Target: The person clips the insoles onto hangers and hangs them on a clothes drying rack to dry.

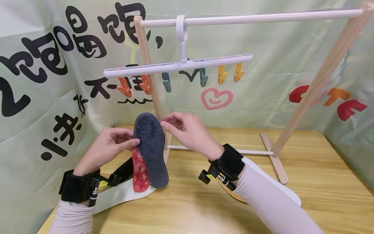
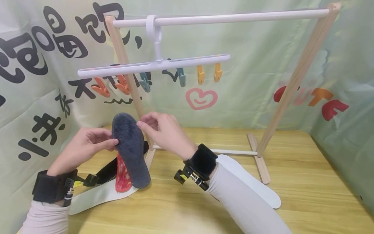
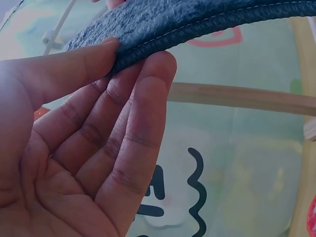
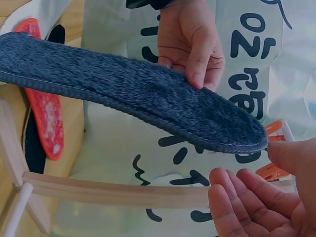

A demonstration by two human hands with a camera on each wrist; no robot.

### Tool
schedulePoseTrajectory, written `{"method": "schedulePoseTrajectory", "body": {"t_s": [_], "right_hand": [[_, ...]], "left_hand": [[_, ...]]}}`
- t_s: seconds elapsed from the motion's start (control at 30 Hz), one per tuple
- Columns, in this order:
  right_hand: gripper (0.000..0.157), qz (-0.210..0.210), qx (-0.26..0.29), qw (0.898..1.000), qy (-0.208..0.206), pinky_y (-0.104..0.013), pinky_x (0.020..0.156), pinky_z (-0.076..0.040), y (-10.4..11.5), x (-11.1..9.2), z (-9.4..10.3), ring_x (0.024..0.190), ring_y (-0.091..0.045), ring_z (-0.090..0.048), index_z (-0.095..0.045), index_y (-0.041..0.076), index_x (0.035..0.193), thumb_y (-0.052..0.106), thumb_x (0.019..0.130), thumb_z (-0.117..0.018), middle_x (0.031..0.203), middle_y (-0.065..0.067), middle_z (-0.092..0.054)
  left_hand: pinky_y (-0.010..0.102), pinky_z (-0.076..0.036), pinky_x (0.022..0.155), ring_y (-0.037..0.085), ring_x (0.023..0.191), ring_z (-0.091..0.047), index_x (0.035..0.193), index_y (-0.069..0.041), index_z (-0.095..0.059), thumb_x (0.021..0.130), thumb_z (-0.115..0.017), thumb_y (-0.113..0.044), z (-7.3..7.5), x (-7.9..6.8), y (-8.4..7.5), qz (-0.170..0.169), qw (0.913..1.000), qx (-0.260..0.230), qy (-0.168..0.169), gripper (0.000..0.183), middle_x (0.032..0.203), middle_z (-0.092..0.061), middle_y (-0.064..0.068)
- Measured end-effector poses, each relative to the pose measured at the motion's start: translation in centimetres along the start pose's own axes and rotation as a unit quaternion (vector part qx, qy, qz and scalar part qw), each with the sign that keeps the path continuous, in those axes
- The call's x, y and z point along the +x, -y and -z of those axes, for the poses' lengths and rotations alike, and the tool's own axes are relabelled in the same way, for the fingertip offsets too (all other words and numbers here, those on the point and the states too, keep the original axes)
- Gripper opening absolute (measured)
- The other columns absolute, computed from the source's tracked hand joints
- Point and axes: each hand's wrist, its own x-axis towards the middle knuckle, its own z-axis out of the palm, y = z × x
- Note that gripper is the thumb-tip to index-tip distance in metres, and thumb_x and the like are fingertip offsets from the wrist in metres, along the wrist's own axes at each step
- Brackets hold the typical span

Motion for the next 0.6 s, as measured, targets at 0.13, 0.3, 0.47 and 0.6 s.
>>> {"method": "schedulePoseTrajectory", "body": {"t_s": [0.13, 0.3, 0.47, 0.6], "right_hand": [[0.035, 0.001, 0.009, 1.000, 0.003, -0.032, 0.098, -0.061, 0.8, 0.6, -0.1, 0.108, -0.012, -0.074, -0.071, 0.008, 0.133, 0.032, 0.109, -0.066, 0.120, -0.002, -0.079], [0.039, 0.005, 0.023, 1.000, 0.005, -0.033, 0.105, -0.059, 1.5, 1.2, -0.2, 0.119, -0.014, -0.072, -0.067, 0.007, 0.140, 0.031, 0.109, -0.066, 0.130, -0.003, -0.076], [0.044, 0.006, 0.025, 1.000, 0.006, -0.035, 0.110, -0.056, 1.9, 1.6, -0.5, 0.126, -0.015, -0.069, -0.062, 0.008, 0.147, 0.032, 0.109, -0.065, 0.139, -0.005, -0.072], [0.047, 0.009, 0.018, 1.000, 0.002, -0.035, 0.112, -0.055, 2.2, 1.8, -0.7, 0.129, -0.017, -0.069, -0.060, 0.009, 0.150, 0.032, 0.110, -0.064, 0.144, -0.006, -0.070]], "left_hand": [[0.028, -0.063, 0.081, 0.016, 0.084, -0.079, 0.110, -0.009, -0.079, 0.103, -0.076, -0.023, 0.4, -0.1, 0.2, 0.001, 1.0000, 0.010, -0.001, 0.016, 0.093, -0.081, 0.004], [0.028, -0.062, 0.080, 0.017, 0.084, -0.078, 0.107, -0.010, -0.078, 0.103, -0.076, -0.026, 1.0, -0.2, 0.3, 0.005, 0.9999, 0.013, -0.006, 0.017, 0.091, -0.080, 0.004], [0.028, -0.063, 0.081, 0.018, 0.085, -0.079, 0.107, -0.010, -0.078, 0.103, -0.075, -0.026, 1.5, -0.3, 0.5, 0.000, 0.9999, 0.013, -0.003, 0.017, 0.091, -0.081, 0.003], [0.027, -0.062, 0.079, 0.018, 0.084, -0.079, 0.106, -0.009, -0.078, 0.104, -0.075, -0.024, 1.9, -0.6, 0.6, -0.004, 0.9998, 0.016, -0.006, 0.016, 0.090, -0.081, 0.003]]}}
